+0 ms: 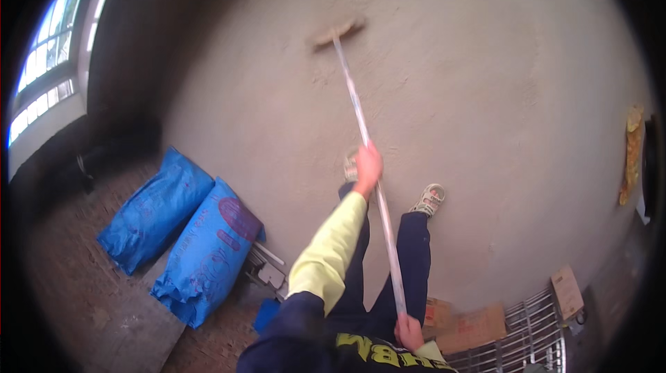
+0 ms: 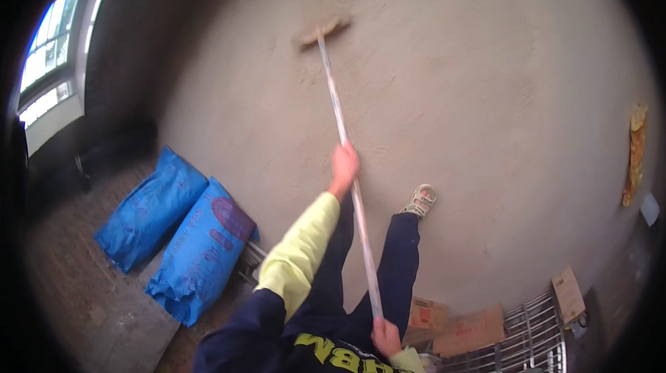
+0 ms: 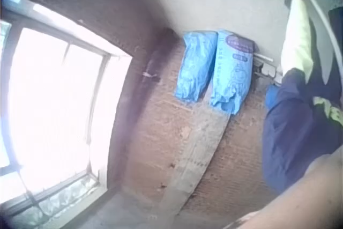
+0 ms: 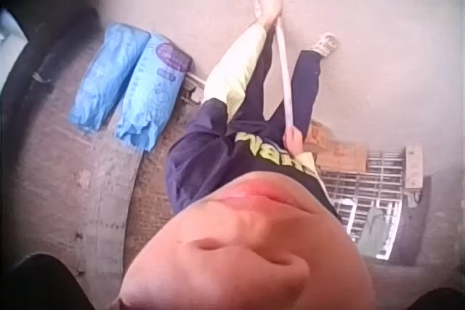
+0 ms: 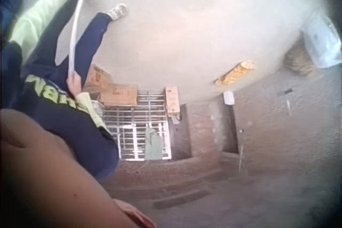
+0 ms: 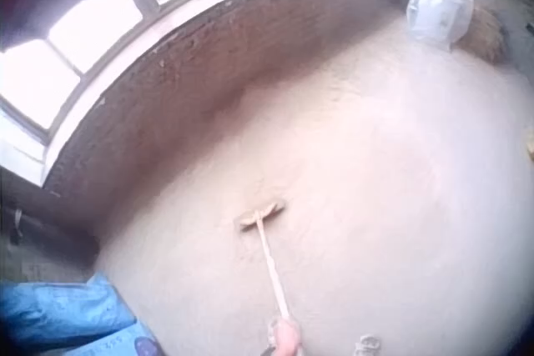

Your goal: Sweep the concrete floor using a push broom in an unfinished building.

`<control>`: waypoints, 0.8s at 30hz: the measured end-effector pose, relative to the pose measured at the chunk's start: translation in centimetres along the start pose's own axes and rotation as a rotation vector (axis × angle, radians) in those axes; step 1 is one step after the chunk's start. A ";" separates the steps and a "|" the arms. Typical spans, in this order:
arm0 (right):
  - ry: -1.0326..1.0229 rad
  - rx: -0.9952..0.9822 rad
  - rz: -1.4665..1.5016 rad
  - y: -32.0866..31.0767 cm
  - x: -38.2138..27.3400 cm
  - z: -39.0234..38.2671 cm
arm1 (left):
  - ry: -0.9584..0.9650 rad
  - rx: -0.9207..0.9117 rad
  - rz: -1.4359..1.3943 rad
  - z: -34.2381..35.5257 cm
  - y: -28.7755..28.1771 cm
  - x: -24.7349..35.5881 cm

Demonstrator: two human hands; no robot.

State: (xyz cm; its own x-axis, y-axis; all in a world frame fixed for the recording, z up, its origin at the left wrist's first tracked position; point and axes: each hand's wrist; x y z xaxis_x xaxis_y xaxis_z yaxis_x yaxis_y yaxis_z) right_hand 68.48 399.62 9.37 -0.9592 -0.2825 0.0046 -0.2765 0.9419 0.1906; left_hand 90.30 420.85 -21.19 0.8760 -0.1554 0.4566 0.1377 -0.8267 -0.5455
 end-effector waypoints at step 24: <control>0.008 0.418 -0.213 3.8 -10.3 -7.6 | -0.080 -0.214 -0.015 0.8 0.6 13.0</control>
State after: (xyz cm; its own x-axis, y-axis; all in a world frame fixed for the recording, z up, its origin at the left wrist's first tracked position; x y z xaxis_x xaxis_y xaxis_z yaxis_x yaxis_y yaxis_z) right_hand 77.74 404.71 17.51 -0.8786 -0.4772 0.0163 -0.4684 0.8547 -0.2238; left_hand 102.15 418.77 -16.15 0.9097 -0.1053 0.4016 0.0575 -0.9260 -0.3730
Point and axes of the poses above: each hand's wrist, its own z-axis towards the middle knuckle, its own y-axis out of the palm, x = y × z, and after that the axes turned 7 degrees about -z, right-handed
